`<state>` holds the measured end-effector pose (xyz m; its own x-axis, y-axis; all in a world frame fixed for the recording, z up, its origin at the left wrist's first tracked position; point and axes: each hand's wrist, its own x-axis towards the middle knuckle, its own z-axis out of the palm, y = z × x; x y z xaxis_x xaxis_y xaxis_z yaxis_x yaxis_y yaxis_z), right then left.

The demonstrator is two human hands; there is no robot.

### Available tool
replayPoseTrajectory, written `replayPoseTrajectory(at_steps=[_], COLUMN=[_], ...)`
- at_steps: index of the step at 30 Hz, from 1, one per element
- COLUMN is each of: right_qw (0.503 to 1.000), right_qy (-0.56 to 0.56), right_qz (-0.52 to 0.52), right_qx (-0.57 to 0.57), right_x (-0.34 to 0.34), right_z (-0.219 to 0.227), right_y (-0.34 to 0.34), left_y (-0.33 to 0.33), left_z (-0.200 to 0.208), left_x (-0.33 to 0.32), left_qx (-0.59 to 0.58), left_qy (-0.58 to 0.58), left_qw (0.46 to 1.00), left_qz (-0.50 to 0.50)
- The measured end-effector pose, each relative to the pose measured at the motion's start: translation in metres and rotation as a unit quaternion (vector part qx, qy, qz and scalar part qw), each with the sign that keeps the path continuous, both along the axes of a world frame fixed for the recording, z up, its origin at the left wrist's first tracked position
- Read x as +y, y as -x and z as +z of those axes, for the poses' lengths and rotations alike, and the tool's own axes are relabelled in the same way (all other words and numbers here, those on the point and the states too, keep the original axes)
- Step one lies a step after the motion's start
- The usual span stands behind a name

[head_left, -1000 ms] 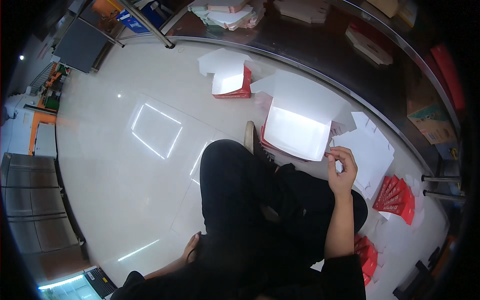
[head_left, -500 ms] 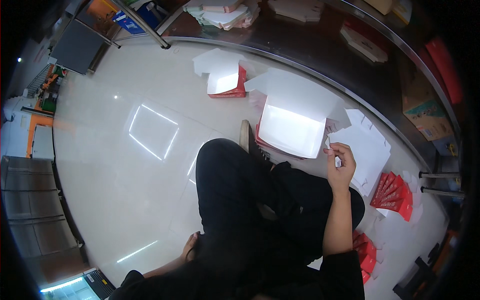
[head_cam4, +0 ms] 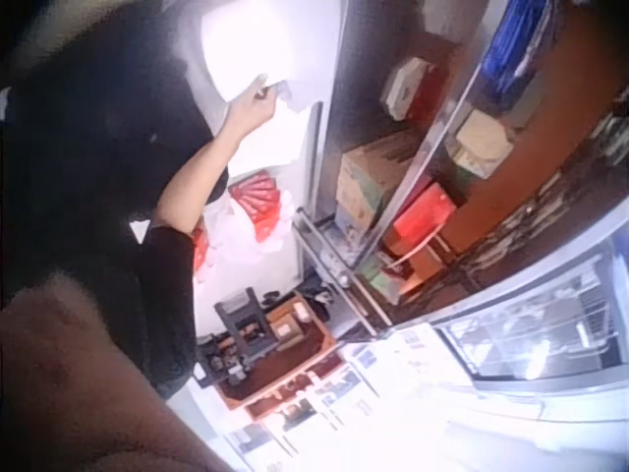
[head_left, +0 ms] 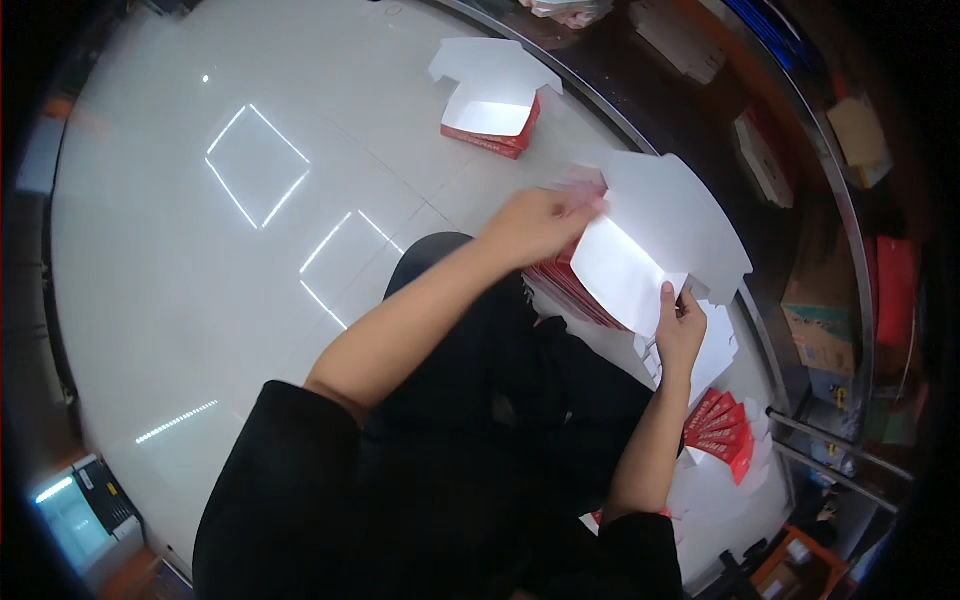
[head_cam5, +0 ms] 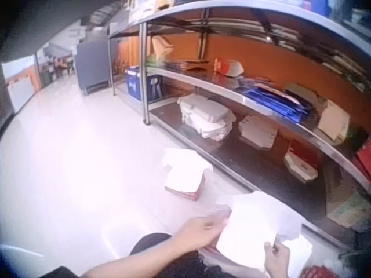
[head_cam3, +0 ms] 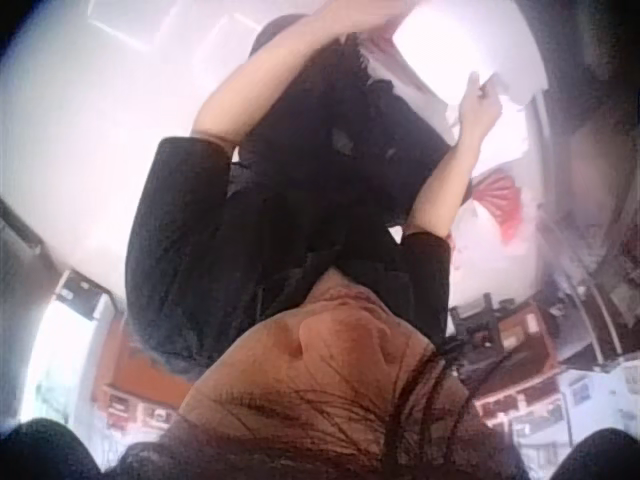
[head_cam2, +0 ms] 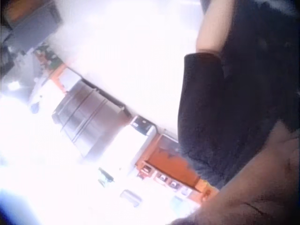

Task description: The person sits on the floor and assembles small red and white cardboard boxes. They fold the flat pieces into shape and stack the finished boxes into a pile.

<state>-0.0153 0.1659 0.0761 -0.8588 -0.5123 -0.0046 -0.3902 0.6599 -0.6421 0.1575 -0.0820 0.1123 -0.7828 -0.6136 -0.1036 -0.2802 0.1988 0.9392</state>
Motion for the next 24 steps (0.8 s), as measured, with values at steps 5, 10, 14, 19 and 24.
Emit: replayPoseTrajectory(at_steps=[5,10,14,19,24], right_qw=[0.998,0.985,0.976,0.975,0.992], right_qy=[-0.056,-0.099,-0.130,-0.155,-0.092], right_qz=[0.027,0.069,0.101,0.108,0.014], right_qx=[0.029,0.121,0.146,0.118,-0.085], right_x=[-0.011,-0.020,-0.025,-0.015,-0.012], right_z=[0.017,0.011,0.013,0.010,0.046], right_y=[-0.003,0.000,0.006,0.023,-0.006], left_y=[0.027,0.021,0.026,0.032,0.016], left_z=[-0.025,-0.034,-0.041,-0.051,-0.014], left_x=[0.014,0.009,0.004,-0.005,-0.103], left_qx=[0.013,0.022,0.005,0.011,-0.226], left_qy=[0.166,0.192,0.173,0.204,-0.046], left_qw=[0.986,0.981,0.985,0.978,0.889], left_qz=[0.009,0.010,-0.010,-0.044,-0.395])
